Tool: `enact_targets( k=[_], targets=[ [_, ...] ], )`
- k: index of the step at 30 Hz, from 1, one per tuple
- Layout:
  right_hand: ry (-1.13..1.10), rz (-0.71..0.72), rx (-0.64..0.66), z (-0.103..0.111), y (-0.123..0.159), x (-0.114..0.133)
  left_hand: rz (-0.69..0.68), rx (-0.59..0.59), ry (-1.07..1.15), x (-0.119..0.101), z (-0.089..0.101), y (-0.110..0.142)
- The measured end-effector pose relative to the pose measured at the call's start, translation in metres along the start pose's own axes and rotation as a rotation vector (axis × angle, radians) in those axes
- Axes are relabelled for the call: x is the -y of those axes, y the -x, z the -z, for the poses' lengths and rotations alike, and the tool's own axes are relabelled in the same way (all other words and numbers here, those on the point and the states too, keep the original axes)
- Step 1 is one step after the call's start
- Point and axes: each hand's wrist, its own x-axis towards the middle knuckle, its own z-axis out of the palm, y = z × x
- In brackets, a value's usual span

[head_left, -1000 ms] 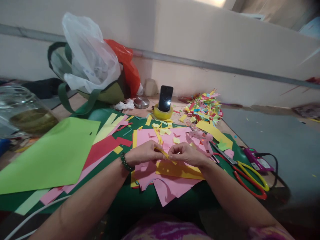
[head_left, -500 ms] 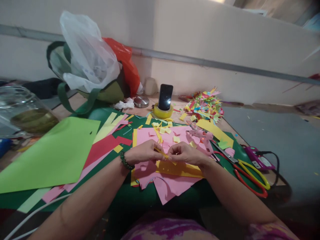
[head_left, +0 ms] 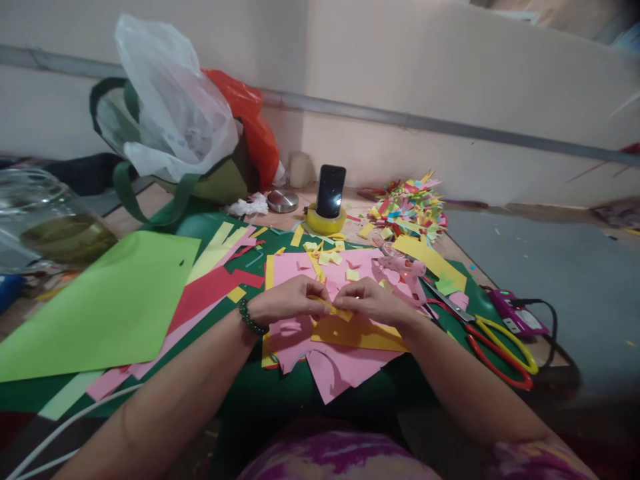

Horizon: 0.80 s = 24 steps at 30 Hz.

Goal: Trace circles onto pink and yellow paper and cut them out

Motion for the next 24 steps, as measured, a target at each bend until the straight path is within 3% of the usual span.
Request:
enact_targets(
  k=[6,14,20,24],
  targets=[
    [-0.105,0.017,-0.159,0.000,0.001,0.000,0.028,-0.136,0.092,-0.006,-0.001,0.001],
    [-0.154,0.108,-0.145,-0.002,-0.001,-0.008,0.096,-0.089,0.132,-0.002,0.002,0.001],
    [-0.021,0.145,-0.103,-0.002,0.003,-0.007,0.043,-0.345,0.077,-0.001,0.004,-0.001],
    [0.039,0.190,-0.088,-0.002,0.004,-0.005,0.102,-0.289,0.181,-0.002,0.001,-0.001]
  ],
)
